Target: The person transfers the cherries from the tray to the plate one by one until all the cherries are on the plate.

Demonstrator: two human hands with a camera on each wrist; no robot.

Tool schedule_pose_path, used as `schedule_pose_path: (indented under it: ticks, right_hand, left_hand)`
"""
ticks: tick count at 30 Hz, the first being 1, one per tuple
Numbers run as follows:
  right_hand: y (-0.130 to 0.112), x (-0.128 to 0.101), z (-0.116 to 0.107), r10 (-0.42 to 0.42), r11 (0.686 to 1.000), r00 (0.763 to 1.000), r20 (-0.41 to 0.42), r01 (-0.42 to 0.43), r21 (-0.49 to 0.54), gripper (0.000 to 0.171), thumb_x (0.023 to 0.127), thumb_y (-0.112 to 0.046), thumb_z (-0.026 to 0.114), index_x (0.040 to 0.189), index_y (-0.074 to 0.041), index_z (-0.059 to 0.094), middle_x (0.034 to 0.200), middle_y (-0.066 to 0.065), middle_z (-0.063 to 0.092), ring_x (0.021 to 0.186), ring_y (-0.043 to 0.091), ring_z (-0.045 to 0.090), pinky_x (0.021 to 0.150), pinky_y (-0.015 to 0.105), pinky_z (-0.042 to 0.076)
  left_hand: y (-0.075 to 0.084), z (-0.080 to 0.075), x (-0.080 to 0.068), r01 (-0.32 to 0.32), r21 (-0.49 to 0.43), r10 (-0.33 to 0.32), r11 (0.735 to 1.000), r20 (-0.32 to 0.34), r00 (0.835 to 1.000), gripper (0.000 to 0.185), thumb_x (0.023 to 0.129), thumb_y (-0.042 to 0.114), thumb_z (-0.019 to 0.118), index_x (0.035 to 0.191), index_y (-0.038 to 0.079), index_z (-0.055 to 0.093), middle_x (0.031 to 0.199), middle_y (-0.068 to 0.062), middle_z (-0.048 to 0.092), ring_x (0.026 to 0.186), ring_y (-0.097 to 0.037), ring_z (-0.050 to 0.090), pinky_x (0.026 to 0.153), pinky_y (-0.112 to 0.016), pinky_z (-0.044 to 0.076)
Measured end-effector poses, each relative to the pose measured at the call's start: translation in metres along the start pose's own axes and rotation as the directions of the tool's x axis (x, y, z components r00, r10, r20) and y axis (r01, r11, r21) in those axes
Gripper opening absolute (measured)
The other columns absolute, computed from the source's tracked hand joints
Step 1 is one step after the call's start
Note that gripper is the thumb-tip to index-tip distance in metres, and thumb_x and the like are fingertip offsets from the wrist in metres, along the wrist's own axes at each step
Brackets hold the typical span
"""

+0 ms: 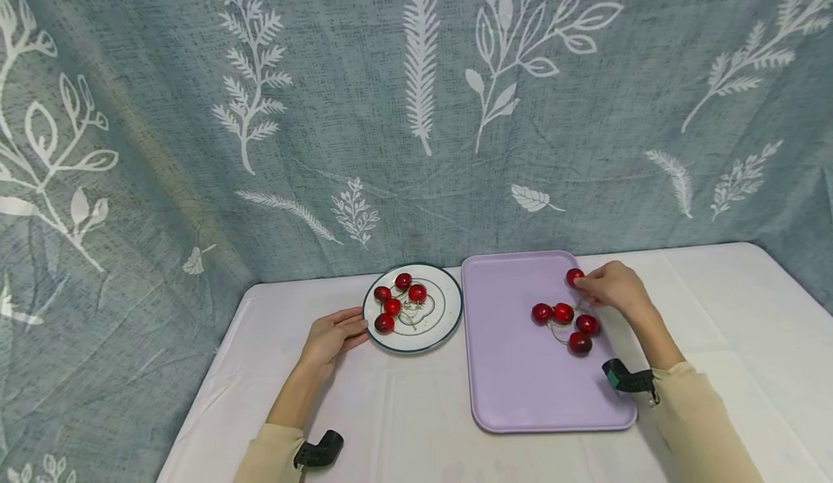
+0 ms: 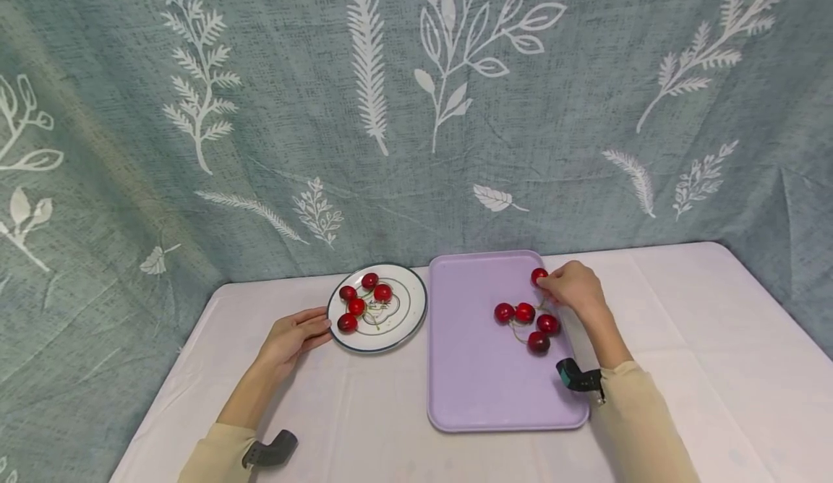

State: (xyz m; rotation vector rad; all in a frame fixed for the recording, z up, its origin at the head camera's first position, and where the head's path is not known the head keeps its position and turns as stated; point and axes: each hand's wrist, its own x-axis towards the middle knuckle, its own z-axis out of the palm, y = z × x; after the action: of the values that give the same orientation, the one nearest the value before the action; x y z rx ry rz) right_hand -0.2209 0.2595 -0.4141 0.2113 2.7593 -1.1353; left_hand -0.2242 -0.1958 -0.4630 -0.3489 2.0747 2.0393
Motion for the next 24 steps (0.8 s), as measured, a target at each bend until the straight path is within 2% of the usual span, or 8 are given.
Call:
schedule_pose_path:
  ticks: [4, 11, 17, 24]
  right_hand:
    - [0.003, 0.000, -0.002, 0.026, 0.999, 0.999, -0.024, -0.027, -0.046, 0.036, 0.092, -0.019, 0.065, 0.100, 0.015, 0.069, 0.065, 0.006, 0.067, 0.057, 0.011, 0.062, 0.055, 0.025, 0.054]
    - [0.002, -0.003, 0.001, 0.011, 0.995, 0.997, -0.077, -0.019, -0.094, 0.029, 0.087, -0.017, 0.070, 0.087, 0.012, 0.072, 0.060, 0.006, 0.064, 0.054, 0.012, 0.057, 0.048, 0.024, 0.045]
    - [-0.001, -0.003, 0.007, 0.004, 0.985, 0.990, -0.139, -0.028, -0.171, 0.025, 0.085, -0.019, 0.072, 0.084, 0.007, 0.074, 0.057, 0.004, 0.060, 0.056, 0.017, 0.051, 0.047, 0.026, 0.039]
    - [-0.005, 0.000, 0.011, 0.036, 0.965, 0.988, -0.151, -0.074, -0.253, 0.028, 0.082, -0.022, 0.077, 0.086, 0.005, 0.076, 0.082, 0.019, 0.071, 0.067, 0.025, 0.057, 0.049, 0.031, 0.046]
  left_hand:
    - [0.002, 0.000, -0.001, 0.002, 0.003, -0.002, 1.000, 0.000, 1.000, 0.043, 0.095, -0.004, 0.058, 0.136, -0.011, 0.048, 0.132, -0.029, 0.055, 0.089, -0.010, 0.067, 0.081, -0.024, 0.060]
    - [0.003, 0.001, -0.002, 0.019, -0.004, -0.019, 1.000, -0.005, 1.000, 0.043, 0.095, -0.005, 0.058, 0.136, -0.011, 0.048, 0.133, -0.029, 0.055, 0.090, -0.011, 0.067, 0.082, -0.025, 0.060]
    - [0.002, 0.001, -0.001, 0.028, 0.000, -0.028, 1.000, -0.013, 1.000, 0.043, 0.095, -0.004, 0.059, 0.136, -0.010, 0.049, 0.132, -0.028, 0.056, 0.090, -0.012, 0.068, 0.082, -0.025, 0.060]
    - [0.002, 0.001, 0.000, 0.023, 0.005, -0.023, 1.000, -0.017, 1.000, 0.042, 0.095, -0.004, 0.059, 0.135, -0.010, 0.050, 0.131, -0.028, 0.056, 0.089, -0.012, 0.068, 0.081, -0.025, 0.060]
